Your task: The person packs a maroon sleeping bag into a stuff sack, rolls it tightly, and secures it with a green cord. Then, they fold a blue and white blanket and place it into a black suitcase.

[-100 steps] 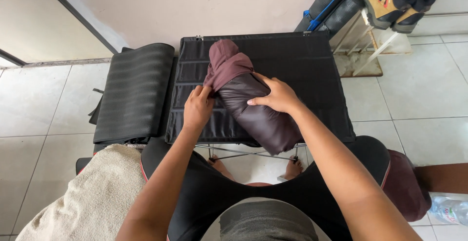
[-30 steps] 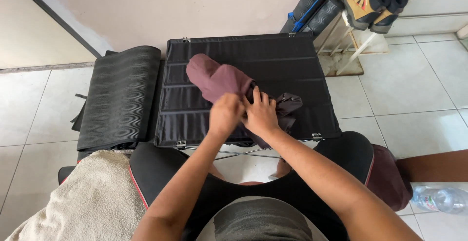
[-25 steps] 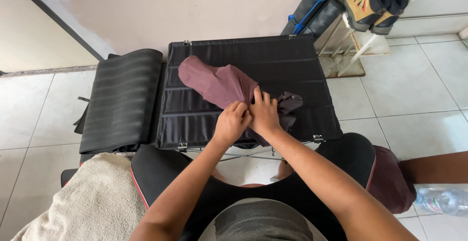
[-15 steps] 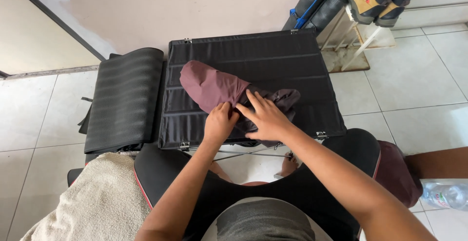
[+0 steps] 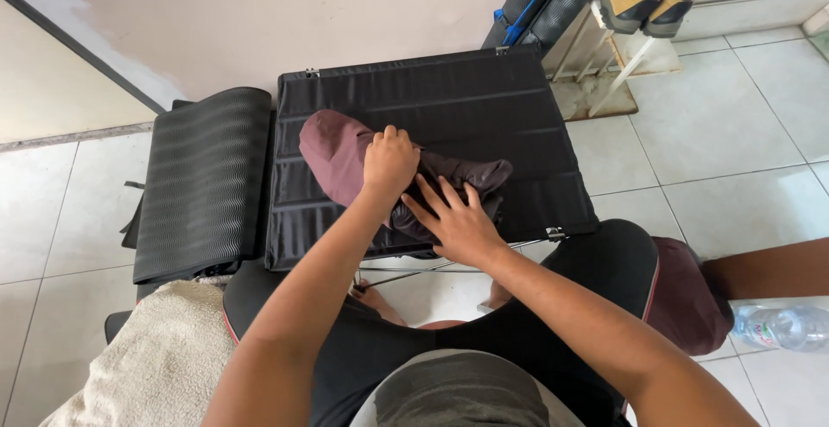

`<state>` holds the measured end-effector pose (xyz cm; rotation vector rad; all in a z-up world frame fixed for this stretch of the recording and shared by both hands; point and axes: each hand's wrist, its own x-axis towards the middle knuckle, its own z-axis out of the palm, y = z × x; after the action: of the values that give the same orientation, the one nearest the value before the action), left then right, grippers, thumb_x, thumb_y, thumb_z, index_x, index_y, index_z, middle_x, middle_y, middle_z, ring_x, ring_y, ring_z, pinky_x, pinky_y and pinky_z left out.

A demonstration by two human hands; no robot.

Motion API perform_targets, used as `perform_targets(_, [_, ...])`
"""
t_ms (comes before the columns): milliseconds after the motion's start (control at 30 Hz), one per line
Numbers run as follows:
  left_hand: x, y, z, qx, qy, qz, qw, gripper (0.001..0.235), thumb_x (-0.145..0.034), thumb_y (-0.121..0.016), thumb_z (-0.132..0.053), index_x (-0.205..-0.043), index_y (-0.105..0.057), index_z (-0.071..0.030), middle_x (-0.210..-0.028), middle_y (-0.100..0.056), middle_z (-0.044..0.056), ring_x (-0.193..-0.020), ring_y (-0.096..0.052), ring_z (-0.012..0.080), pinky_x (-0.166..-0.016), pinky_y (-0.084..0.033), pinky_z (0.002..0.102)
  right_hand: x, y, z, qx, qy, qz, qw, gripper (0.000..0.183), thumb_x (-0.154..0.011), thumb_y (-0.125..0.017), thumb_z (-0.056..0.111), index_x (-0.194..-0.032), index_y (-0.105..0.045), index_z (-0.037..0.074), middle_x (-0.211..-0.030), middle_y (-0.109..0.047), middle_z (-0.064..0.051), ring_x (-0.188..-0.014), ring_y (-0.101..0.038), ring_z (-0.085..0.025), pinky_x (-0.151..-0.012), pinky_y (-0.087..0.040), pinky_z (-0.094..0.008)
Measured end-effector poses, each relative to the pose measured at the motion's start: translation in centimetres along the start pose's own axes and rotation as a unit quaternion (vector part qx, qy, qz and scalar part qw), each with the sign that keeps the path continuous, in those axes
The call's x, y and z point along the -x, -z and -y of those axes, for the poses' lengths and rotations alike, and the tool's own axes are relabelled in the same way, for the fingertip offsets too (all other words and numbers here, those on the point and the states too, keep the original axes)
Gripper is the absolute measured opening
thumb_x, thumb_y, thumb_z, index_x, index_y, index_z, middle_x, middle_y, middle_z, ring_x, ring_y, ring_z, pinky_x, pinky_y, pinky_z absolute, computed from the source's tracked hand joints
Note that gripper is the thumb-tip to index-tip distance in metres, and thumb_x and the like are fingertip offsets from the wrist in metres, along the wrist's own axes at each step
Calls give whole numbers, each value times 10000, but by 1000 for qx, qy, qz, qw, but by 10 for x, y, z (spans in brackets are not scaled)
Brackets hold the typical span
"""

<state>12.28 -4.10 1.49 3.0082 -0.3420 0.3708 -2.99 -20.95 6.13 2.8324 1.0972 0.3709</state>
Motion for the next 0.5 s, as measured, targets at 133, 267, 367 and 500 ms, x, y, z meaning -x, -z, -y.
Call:
perform_targets(133, [-50, -62, 5, 3, -11, 77, 997, 211, -894, -667, -253, -907, -724, -49, -927, -585, 100, -851, -687, 308, -674, -625, 391, 1, -4, 4, 28, 9, -25, 999, 1229, -700, -923, 383, -1684, -205, 218, -1686, -264, -205, -1428, -434, -453, -1026, -438, -660])
perform_targets(267, [-72, -91, -4, -16, -55, 83, 995, 146, -817, -665, -160, -786, -705, -23, -761, -570, 119, -707, -669, 328, -550, -609, 391, 3, -9, 9, 37, 23, -54, 998, 1140, -711, -913, 322, -1657, -287, 210, -1678, -282, -209, -1409, -450, -471, -1010, -451, -653])
perform_targets(367, [-76, -95, -21, -45, -59, 123, 990, 151, -845, -615, -100, -833, -724, 5, -761, -631, 129, -717, -697, 315, -559, -607, 400, 3, -21, 12, 47, 33, -71, 996, 1083, -737, -887, 302, -1652, -314, 222, -1632, -353, -202, -1399, -463, -461, -1008, -449, -626])
perform_targets(500, [-54, -74, -60, 30, -89, 155, 983, 178, -852, -564, -68, -794, -721, -6, -732, -656, 147, -709, -728, 358, -544, -612, 448, 2, -34, 14, 57, 16, -89, 994, 911, -736, -887, 325, -1536, -465, 218, -1519, -452, -150, -1326, -518, -424, -960, -474, -581])
